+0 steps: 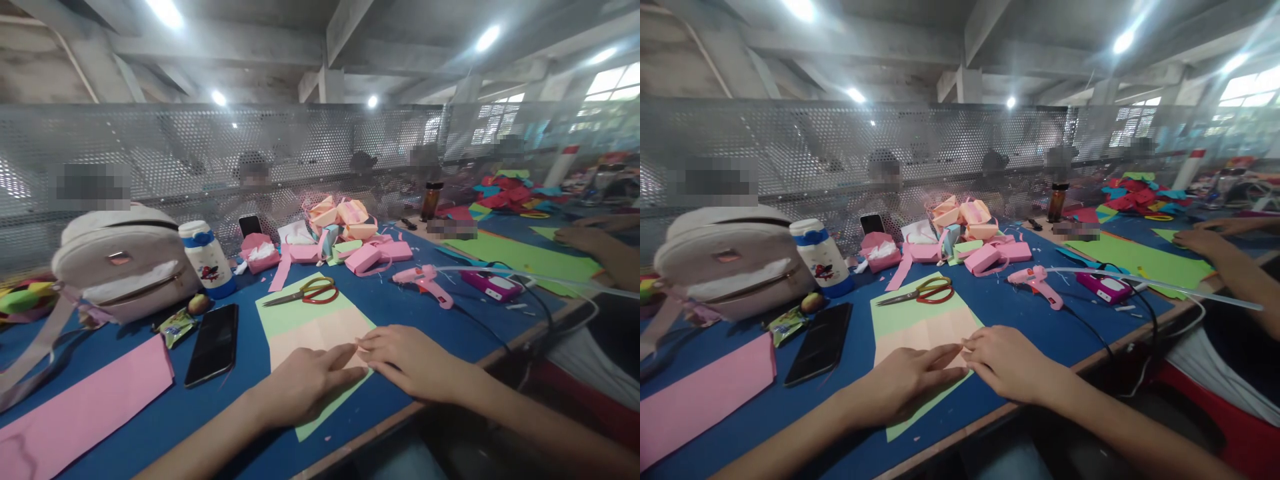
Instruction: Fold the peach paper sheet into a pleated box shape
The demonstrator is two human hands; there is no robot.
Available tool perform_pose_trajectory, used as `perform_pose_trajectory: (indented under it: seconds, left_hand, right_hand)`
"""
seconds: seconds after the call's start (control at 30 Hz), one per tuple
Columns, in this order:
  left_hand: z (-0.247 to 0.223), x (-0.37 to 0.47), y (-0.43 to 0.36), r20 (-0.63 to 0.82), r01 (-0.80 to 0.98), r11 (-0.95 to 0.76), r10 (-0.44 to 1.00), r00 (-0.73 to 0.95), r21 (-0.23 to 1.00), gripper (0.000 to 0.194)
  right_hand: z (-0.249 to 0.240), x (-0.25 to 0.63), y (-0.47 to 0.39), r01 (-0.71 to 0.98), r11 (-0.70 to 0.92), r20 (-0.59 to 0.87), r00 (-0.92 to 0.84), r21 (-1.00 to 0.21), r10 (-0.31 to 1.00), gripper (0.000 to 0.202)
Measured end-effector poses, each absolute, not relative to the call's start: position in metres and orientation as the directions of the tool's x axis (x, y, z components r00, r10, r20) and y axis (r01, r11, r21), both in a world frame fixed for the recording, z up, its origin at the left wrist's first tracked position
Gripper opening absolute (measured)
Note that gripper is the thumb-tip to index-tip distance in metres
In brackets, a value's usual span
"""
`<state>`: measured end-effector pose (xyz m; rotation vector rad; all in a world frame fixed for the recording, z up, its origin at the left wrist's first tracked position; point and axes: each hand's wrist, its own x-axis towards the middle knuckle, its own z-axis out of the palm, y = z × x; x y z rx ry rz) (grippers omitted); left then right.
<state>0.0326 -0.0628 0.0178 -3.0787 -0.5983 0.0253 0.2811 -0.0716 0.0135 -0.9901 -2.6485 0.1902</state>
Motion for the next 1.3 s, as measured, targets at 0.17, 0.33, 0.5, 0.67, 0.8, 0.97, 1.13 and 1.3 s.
perform_pose_trajectory:
  seconds: [0.17,0.33,0.5,0.67,0.8,0.97,1.13,1.3]
  left_hand:
    - [0.019,0.034,-0.063,-0.005,0.368,-0.930,0.368,0.930,0.003,0.053]
    - [0.020,0.036,-0.064,-0.005,0.382,-0.924,0.383,0.924,-0.021,0.055]
    - [0.022,0.036,-0.066,0.001,0.411,-0.910,0.411,0.911,-0.061,0.053]
    - [0.019,0.035,-0.067,0.027,0.411,-0.908,0.411,0.911,-0.079,0.060]
    - [0.017,0.035,-0.067,0.045,0.408,-0.909,0.405,0.913,-0.083,0.057]
    - [0.016,0.034,-0.065,0.049,0.402,-0.912,0.399,0.915,-0.081,0.053]
    - [0.014,0.035,-0.066,0.018,0.408,-0.912,0.408,0.913,-0.045,0.054]
    - [0.025,0.025,-0.063,0.084,0.441,-0.834,0.492,0.867,0.330,0.052]
  right_hand:
    - [-0.001,0.289,-0.082,0.634,0.725,0.190,-0.703,-0.271,0.685,0.039]
    - [-0.009,0.289,-0.085,0.638,0.722,0.219,-0.690,-0.267,0.690,0.046]
    - [-0.004,0.282,-0.074,0.610,0.757,0.235,-0.720,-0.233,0.653,0.036]
    - [-0.011,0.276,-0.070,0.641,0.742,0.217,-0.709,-0.195,0.670,0.042]
    - [-0.014,0.277,-0.071,0.643,0.739,0.217,-0.706,-0.201,0.674,0.042]
    - [-0.017,0.277,-0.068,0.679,0.712,0.229,-0.676,-0.176,0.701,0.043]
    - [-0.015,0.274,-0.055,0.651,0.738,0.254,-0.694,-0.178,0.674,0.039]
    - [-0.014,0.272,-0.045,0.615,0.733,0.280,-0.678,-0.290,0.680,0.036]
